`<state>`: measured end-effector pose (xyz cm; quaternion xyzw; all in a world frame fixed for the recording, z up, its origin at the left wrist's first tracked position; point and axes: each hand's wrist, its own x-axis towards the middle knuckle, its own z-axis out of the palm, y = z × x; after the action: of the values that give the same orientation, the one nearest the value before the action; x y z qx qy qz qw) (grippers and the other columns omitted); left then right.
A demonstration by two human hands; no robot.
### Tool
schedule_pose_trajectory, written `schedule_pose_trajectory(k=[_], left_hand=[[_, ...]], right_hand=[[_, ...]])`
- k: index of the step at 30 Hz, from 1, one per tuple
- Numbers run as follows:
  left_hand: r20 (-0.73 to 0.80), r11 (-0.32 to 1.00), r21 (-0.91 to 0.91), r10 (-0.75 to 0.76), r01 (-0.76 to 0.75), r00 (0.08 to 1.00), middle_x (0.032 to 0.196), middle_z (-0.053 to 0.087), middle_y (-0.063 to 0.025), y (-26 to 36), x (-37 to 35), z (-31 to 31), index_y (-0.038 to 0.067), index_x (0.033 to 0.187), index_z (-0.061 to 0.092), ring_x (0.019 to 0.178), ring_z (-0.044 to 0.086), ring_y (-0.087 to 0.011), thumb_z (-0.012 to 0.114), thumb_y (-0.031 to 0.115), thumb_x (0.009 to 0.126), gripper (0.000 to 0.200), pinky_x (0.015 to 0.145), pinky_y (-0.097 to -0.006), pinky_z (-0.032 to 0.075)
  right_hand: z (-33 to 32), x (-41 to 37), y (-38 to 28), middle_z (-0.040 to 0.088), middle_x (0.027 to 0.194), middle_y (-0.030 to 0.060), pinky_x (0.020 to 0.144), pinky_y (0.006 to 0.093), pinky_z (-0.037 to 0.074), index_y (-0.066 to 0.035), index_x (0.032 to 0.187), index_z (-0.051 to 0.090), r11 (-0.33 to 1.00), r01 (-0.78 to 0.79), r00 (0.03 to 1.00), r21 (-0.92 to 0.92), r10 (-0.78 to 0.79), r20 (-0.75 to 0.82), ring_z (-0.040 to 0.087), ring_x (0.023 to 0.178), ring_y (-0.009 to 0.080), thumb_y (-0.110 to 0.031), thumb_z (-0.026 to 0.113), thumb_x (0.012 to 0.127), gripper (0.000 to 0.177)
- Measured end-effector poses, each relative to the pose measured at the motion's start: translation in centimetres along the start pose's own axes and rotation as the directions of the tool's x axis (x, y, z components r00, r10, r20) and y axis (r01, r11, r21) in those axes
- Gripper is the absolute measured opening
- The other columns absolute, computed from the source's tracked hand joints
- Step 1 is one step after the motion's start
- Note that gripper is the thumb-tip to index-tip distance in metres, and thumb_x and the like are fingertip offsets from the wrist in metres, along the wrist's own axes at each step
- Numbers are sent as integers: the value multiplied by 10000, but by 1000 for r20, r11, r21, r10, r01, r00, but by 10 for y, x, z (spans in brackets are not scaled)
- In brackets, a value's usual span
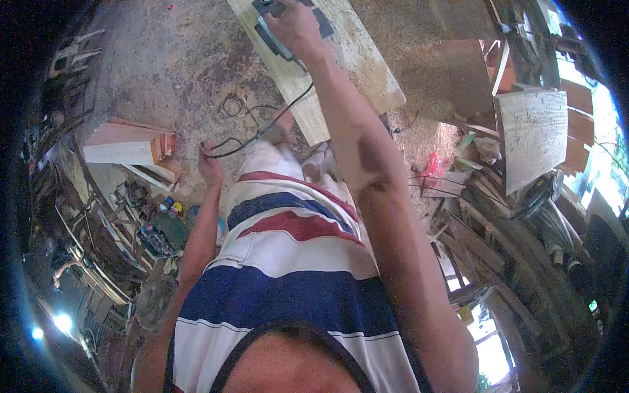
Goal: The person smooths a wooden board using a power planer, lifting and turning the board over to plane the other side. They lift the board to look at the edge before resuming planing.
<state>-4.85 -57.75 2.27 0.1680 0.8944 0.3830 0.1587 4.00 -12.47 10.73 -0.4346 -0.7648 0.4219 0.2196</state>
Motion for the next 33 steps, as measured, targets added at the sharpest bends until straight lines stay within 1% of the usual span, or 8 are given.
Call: schedule_pose_trajectory(k=[2,4,7,13,19,23,27,33], left_hand=[[-5,994,0,108,-108,994,1220,724,-275,22,9,-1,-24,1345,663,1149,703,-437,487,379,1156,479,996,-481,527],[48,954,47,294,-296,955,1329,695,-278,35,20,0,-19,1477,583,1180,693,-438,488,342,1157,491,1008,-481,525],[187,898,117,399,-424,897,1525,588,-282,80,21,21,8,1602,451,1322,635,-452,465,307,1158,536,1085,-494,503],[519,682,72,598,-728,611,1735,321,-278,138,-6,96,2,1677,338,1602,337,-452,486,305,1145,630,1275,-545,343],[583,680,59,571,-731,578,1768,268,-262,145,-7,113,-25,1701,274,1636,262,-447,451,385,1153,706,1307,-537,275],[545,706,103,549,-700,634,1742,256,-341,126,7,103,-61,1682,280,1613,282,-500,503,325,1132,708,1307,-547,276],[520,716,148,530,-682,669,1727,263,-366,126,12,103,-74,1676,269,1595,308,-521,507,288,1125,702,1298,-551,294],[566,585,182,595,-790,571,1727,268,-358,171,25,129,-86,1658,301,1609,258,-527,486,359,1143,706,1308,-611,229]], right_hand=[[-10,-12,21,767,783,218,857,467,629,-101,1348,748,996,31,999,-79,-33,-28,795,892,397,-397,803,909,532],[-57,-78,26,786,891,236,870,451,616,-102,1385,722,989,-139,986,-52,143,89,795,952,395,-354,807,912,543],[-114,-207,44,754,1227,289,970,424,586,-85,1432,675,995,-98,995,20,98,23,763,1134,392,-251,793,934,538],[-166,-381,77,764,1284,229,1038,394,571,-54,1477,641,943,-333,943,-4,333,17,741,1198,263,-60,785,948,549],[-146,-310,63,769,1284,236,1001,399,589,-56,1467,646,954,-296,955,52,295,35,764,1180,290,-105,776,964,522],[-116,-242,53,779,1080,284,915,526,609,-150,1461,638,951,-306,951,-31,307,26,754,1023,481,-308,770,945,555],[-96,-164,20,776,976,277,861,502,610,-124,1467,653,959,-283,959,24,282,35,761,944,455,-336,788,939,585],[-97,-135,31,768,917,252,843,536,594,-152,1475,646,964,-264,964,4,264,41,747,906,455,-371,765,963,569]])
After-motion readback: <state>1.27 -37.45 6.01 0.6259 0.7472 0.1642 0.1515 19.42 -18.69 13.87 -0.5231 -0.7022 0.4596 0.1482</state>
